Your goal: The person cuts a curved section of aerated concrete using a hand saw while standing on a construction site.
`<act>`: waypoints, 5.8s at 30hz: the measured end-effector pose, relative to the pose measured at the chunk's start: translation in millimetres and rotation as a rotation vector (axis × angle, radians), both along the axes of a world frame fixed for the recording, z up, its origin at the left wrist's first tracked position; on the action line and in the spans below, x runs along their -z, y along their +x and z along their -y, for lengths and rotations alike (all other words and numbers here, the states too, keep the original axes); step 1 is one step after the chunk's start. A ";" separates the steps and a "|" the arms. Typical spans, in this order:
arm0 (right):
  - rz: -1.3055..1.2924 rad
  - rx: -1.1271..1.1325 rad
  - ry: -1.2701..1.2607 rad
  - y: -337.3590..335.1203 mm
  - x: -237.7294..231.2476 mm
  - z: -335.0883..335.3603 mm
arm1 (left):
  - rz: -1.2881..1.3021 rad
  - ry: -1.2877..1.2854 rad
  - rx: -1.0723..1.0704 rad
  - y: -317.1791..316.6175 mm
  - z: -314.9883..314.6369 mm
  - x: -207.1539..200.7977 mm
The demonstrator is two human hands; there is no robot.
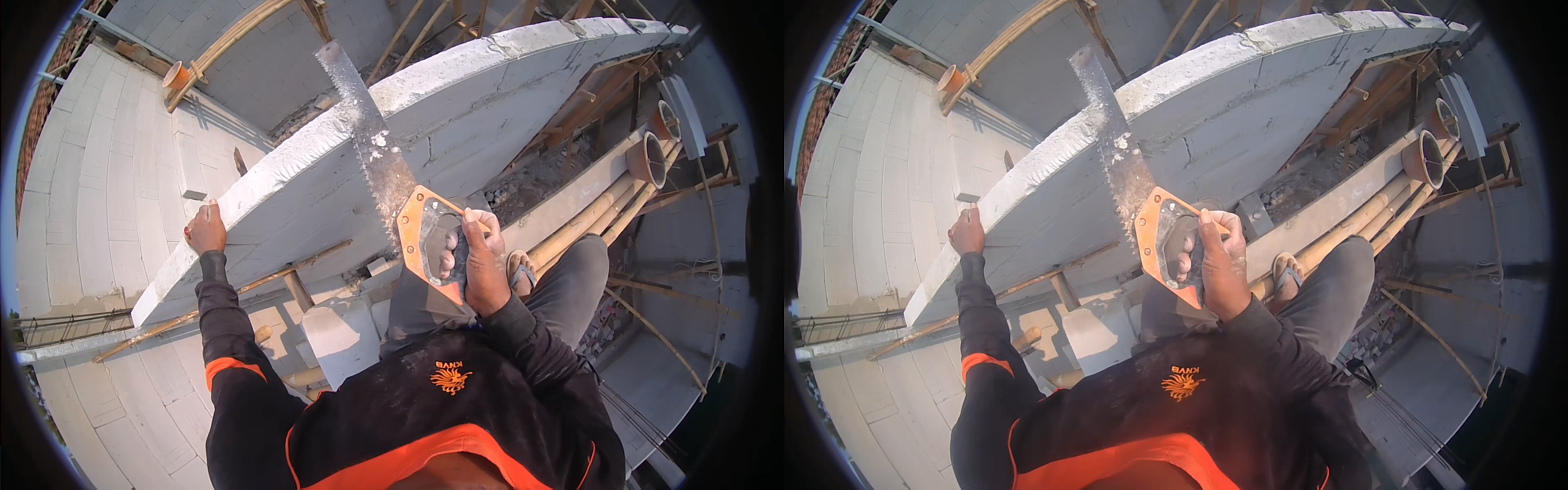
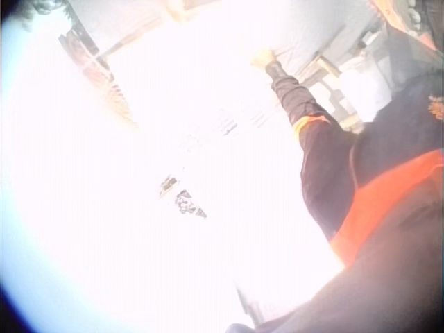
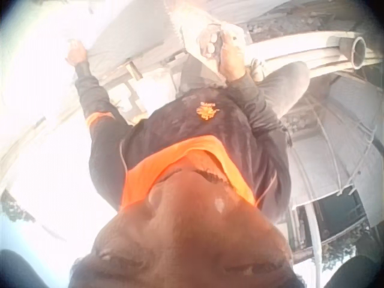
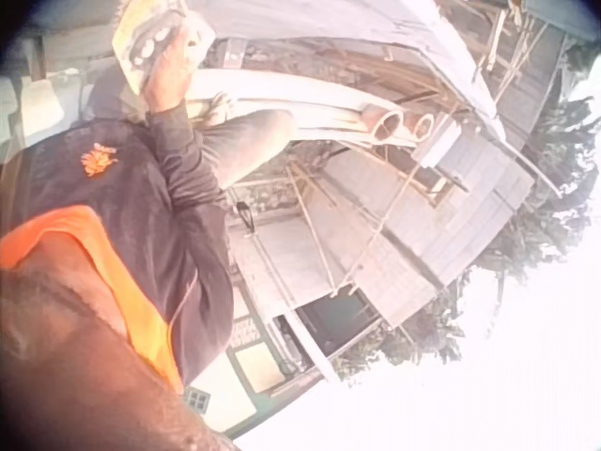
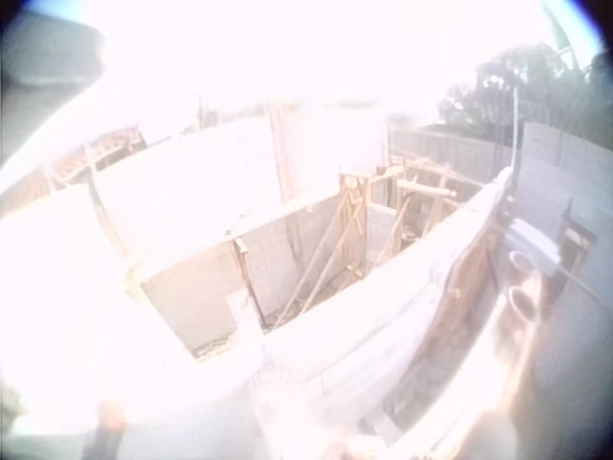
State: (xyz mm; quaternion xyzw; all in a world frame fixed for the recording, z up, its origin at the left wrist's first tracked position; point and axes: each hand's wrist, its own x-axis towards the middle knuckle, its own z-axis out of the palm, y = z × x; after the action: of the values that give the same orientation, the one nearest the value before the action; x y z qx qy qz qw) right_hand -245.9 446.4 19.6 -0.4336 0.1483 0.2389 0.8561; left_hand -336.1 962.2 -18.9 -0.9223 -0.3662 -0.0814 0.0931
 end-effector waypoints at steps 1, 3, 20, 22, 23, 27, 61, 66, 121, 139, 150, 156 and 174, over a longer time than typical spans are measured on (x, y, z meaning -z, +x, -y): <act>0.011 -0.025 0.034 1.5 -2.7 -0.1 | -0.036 0.087 0.057 -4.4 -0.7 1.1; 0.045 -0.021 0.078 6.4 -3.0 -2.2 | 0.047 -0.025 -0.088 -13.5 -7.1 -2.5; -0.079 -0.033 0.325 -4.7 -12.0 21.0 | 0.493 -3.156 0.996 54.1 404.0 -194.2; -0.228 -0.019 0.367 4.5 -28.1 20.5 | 0.294 -3.458 0.881 44.8 433.3 -218.2; -0.268 -0.009 0.373 4.3 -29.7 22.5 | 0.137 -3.464 0.779 42.3 438.3 -229.1; -0.170 -0.067 0.241 -28.1 -14.4 19.5 | 0.056 -3.534 0.634 44.6 451.5 -229.5; -0.143 -0.056 0.032 -51.0 -10.6 78.6 | 0.177 -0.075 0.126 -14.4 -12.7 13.6; -0.161 -0.097 -0.065 -60.4 -14.2 101.1 | 0.135 -0.099 0.029 -4.8 9.7 -3.1; 0.729 -0.022 -1.022 -48.1 -15.0 52.2 | 0.608 -1.958 0.393 56.0 393.8 27.4; 0.923 -0.318 -1.187 -4.6 -13.1 44.8 | 0.794 -1.289 0.455 44.0 307.2 -46.0; 1.377 -0.286 -1.286 -32.8 -45.8 -9.9 | 0.291 -0.027 -0.089 -37.1 6.1 -6.9; 1.381 -0.218 -1.181 -33.6 -42.3 -13.8 | 0.207 -0.059 -0.153 -31.2 12.7 11.5; 1.354 -0.343 -1.456 -37.4 -29.6 -25.2 | 0.209 -0.030 -0.161 -31.1 5.7 9.0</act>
State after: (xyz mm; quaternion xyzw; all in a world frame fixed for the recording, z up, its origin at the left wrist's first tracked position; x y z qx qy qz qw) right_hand -283.3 471.7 49.3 -0.9109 -0.3236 -0.0862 0.2411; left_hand -367.2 956.6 -27.9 -0.8777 -0.4478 -0.1640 0.0468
